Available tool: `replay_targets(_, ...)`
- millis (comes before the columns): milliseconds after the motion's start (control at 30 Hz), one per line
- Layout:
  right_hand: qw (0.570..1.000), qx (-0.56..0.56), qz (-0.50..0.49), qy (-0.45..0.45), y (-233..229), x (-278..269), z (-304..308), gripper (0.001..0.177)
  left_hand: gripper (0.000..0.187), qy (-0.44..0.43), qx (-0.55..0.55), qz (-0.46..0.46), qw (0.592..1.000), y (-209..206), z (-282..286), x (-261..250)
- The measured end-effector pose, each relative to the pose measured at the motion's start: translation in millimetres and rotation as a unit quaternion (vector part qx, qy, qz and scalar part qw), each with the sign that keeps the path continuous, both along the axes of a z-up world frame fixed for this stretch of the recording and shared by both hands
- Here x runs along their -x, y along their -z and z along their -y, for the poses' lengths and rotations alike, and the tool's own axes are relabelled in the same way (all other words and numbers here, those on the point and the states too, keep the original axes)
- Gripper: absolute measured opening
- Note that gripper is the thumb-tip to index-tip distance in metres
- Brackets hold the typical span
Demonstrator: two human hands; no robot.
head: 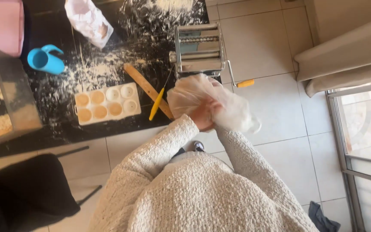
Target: Using a rolling pin and knife to prepare dough circles for a recipe.
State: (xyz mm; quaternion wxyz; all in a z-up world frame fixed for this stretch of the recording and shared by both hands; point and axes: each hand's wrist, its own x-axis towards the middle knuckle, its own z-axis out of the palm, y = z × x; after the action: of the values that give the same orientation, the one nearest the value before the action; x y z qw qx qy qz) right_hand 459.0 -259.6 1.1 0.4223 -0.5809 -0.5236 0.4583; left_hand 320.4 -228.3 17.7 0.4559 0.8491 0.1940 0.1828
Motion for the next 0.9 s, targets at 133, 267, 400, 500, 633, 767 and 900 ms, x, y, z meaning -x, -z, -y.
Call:
replay_targets(133,0.999,-0.023,0.014,0.042,1.1,5.6,-10.0,0.096,0.072,0.06,-0.208,-0.075,0.973,-3.4,-30.0,20.0)
replay_targets(267,0.995,-0.038,0.019,0.094,13.4,22.1,-14.7,0.086,0.119,-0.026,-0.238,-0.174,0.955,1.1,-69.5,59.4)
replay_targets(400,0.989,-0.046,0.03,0.139,28.9,34.8,-14.8,0.075,0.146,-0.009,-0.125,-0.309,0.943,17.4,-87.7,58.9)
replay_targets(500,0.984,-0.053,0.041,0.165,44.0,43.2,-17.3,0.068,0.138,0.028,-0.115,-0.298,0.947,21.8,-87.5,41.6)
replay_targets(633,0.976,-0.066,0.06,0.2,54.7,47.3,-18.5,0.058,0.124,0.123,-0.196,-0.351,0.908,22.3,-80.5,25.7)
replay_targets(767,0.967,-0.077,0.081,0.228,97.1,45.8,-10.6,0.049,0.11,0.076,-0.174,-0.264,0.946,48.3,-73.8,17.3)
replay_targets(900,0.966,-0.057,0.045,0.249,78.9,56.4,-10.1,0.047,0.087,0.042,0.013,-0.121,0.992,85.4,-68.7,12.7)
